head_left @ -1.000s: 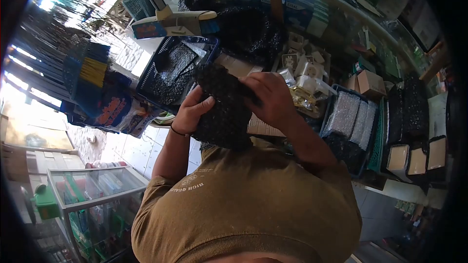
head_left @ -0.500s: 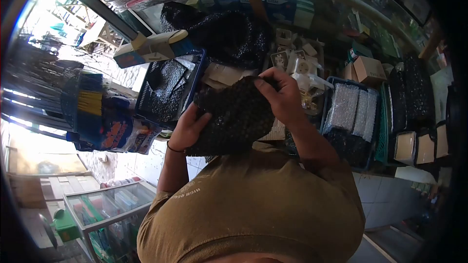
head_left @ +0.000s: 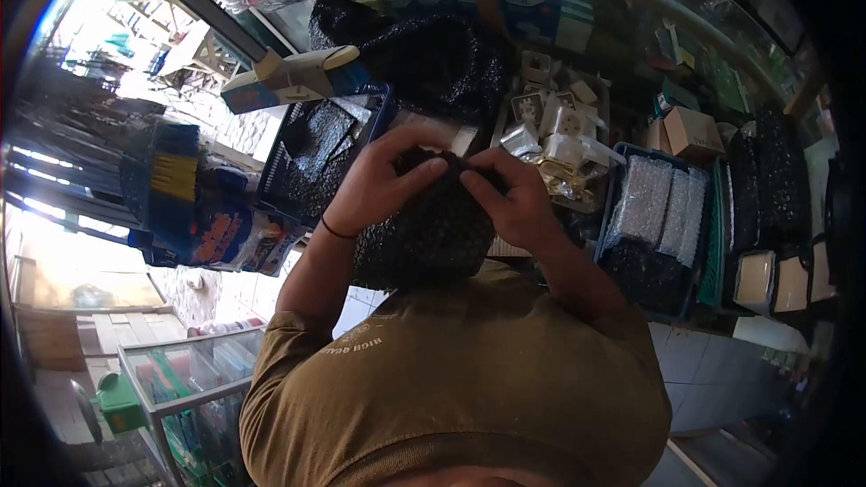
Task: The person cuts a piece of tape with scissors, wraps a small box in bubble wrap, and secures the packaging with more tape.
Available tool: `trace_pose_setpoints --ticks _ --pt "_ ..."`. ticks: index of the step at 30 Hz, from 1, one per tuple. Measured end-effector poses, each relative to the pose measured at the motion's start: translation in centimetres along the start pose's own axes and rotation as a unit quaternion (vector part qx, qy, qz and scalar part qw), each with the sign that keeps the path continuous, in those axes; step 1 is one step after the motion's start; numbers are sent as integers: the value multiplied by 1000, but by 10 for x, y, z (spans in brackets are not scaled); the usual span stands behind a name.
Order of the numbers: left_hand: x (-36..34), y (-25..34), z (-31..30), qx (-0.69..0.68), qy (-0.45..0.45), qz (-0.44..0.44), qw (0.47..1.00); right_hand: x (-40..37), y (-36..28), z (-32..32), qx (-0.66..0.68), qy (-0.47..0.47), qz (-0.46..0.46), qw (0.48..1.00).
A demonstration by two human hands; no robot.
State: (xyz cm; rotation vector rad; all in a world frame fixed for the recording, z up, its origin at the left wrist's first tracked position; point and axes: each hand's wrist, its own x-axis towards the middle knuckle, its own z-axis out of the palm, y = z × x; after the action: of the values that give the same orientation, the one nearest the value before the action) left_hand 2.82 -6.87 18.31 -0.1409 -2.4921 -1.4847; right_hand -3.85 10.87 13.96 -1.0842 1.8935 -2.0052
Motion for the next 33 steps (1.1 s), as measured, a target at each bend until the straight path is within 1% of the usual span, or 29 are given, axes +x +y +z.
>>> trace_pose_setpoints --ticks 1,2,3,5,6,7,8,9,10,11,12,14,15,17,19,20,25,29,30,31,32,33 --pt "-2 2 2 77 -1 -59 995 -3 -2 -2 5 -13 32 999" --pt "-2 2 5 74 -8 -56 996 -6 -3 -5 11 -27 66 997" --pt "-2 1 7 70 0 -56 996 -8 1 -7 8 -21 69 997" --pt "-1 0 11 62 6 -58 996 -11 11 -9 34 -13 108 993" --pt "-1 0 10 75 3 -36 997 -9 11 -11 34 -11 110 993" --pt "-1 1 10 89 1 -14 996 -5 10 -12 4 14 60 998" --pt "-1 3 9 89 0 -15 996 -2 8 -14 -26 39 9 999" --pt "-1 4 8 108 -19 13 994 0 5 -15 -25 41 9 999" --pt "0 7 8 128 -37 40 990 2 1 -17 -23 18 13 1000" --pt "0 9 8 129 -38 40 990 4 -3 -19 -20 -6 16 1000" --pt "-1 12 10 131 -43 43 989 6 -8 -21 -19 -5 17 1000" --pt "-3 17 11 134 -47 45 989 9 -14 -24 -59 -75 77 992" --pt "-4 19 10 143 -51 55 987 9 -14 -23 -58 -75 78 992" --pt "-6 23 11 153 -56 64 985 9 -13 -21 5 -54 125 991" --pt "-10 25 13 181 -25 86 979 9 -13 -20 16 -40 111 993" --pt "-12 24 14 180 -27 85 980 9 -13 -20 26 -26 96 995" --pt "-16 23 21 207 -3 146 967 6 -15 -21 20 -24 101 994" --pt "-21 24 21 232 -3 159 960 5 -12 -25 46 -10 108 993" --pt "-23 20 21 220 -17 186 957 8 -8 -32 45 -10 108 993" --pt "-25 16 21 208 -31 214 954 12 -1 -44 93 49 79 991" --pt "-26 12 21 207 -31 216 954 15 2 -51 139 108 50 983" --pt "-27 9 22 205 -18 231 951 15 0 -53 139 108 49 983"
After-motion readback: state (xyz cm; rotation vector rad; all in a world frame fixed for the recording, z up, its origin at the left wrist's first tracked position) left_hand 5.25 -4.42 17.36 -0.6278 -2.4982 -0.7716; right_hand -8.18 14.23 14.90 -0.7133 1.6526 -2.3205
